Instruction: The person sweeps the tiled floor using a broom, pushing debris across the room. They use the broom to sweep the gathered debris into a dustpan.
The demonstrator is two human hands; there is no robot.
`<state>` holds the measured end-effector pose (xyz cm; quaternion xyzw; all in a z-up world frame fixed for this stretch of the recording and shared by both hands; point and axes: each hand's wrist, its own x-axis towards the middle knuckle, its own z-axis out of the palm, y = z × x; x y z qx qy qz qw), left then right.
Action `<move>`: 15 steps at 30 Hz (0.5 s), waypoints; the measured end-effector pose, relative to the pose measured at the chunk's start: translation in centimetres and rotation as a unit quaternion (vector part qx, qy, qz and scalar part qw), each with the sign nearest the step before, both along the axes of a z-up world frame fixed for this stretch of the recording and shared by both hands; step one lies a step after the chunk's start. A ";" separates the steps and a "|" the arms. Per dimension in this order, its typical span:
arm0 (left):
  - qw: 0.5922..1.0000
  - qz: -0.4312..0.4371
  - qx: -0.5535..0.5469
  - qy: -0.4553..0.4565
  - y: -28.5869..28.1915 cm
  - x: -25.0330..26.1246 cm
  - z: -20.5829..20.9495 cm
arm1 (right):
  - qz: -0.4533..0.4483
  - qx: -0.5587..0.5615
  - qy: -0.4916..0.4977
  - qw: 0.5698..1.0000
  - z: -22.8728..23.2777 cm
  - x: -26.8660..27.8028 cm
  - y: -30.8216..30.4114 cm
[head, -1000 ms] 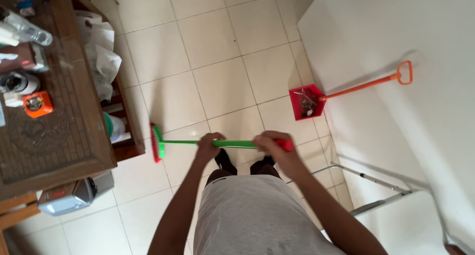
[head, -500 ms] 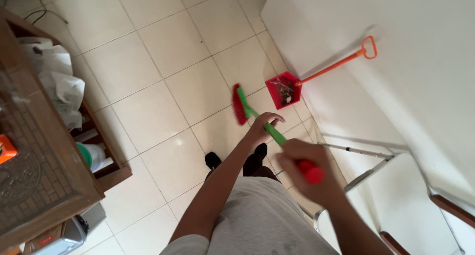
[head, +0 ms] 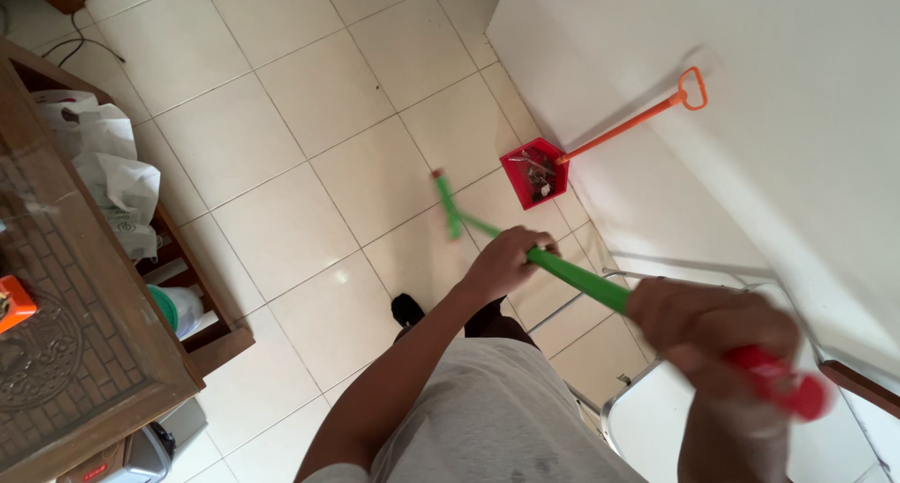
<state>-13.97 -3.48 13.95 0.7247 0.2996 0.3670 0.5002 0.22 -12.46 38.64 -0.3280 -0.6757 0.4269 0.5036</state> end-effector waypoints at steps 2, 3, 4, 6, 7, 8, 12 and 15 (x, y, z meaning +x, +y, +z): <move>0.997 0.022 -0.048 0.048 -0.6 -1.9 0.4 | 0.020 -0.077 0.130 0.988 -0.7 1.5 0.7; 0.994 0.039 -0.081 0.059 -0.8 -2.9 0.1 | 0.021 -0.077 0.132 0.988 -1.8 2.0 1.3; 0.990 0.056 -0.113 0.070 -0.9 -3.8 -0.5 | 0.025 -0.107 0.144 0.983 -3.2 2.3 2.1; 0.977 0.102 -0.124 0.140 -1.2 -5.9 -2.8 | 0.014 -0.173 0.168 0.970 -6.3 2.7 3.9; 0.975 0.131 -0.103 0.149 -1.2 -7.0 -4.5 | 0.000 -0.209 0.180 0.961 -8.4 2.5 4.8; 0.971 0.161 -0.082 0.158 -1.2 -8.0 -6.3 | -0.008 -0.232 0.202 0.952 -10.5 2.0 5.5; 0.935 0.219 -0.123 0.249 -2.0 -12.5 -15.5 | -0.096 -0.388 0.151 0.904 -18.4 -0.9 7.5; 0.899 0.238 -0.102 0.354 -2.2 -13.9 -21.7 | -0.038 -0.412 0.122 0.902 -20.5 -2.4 6.7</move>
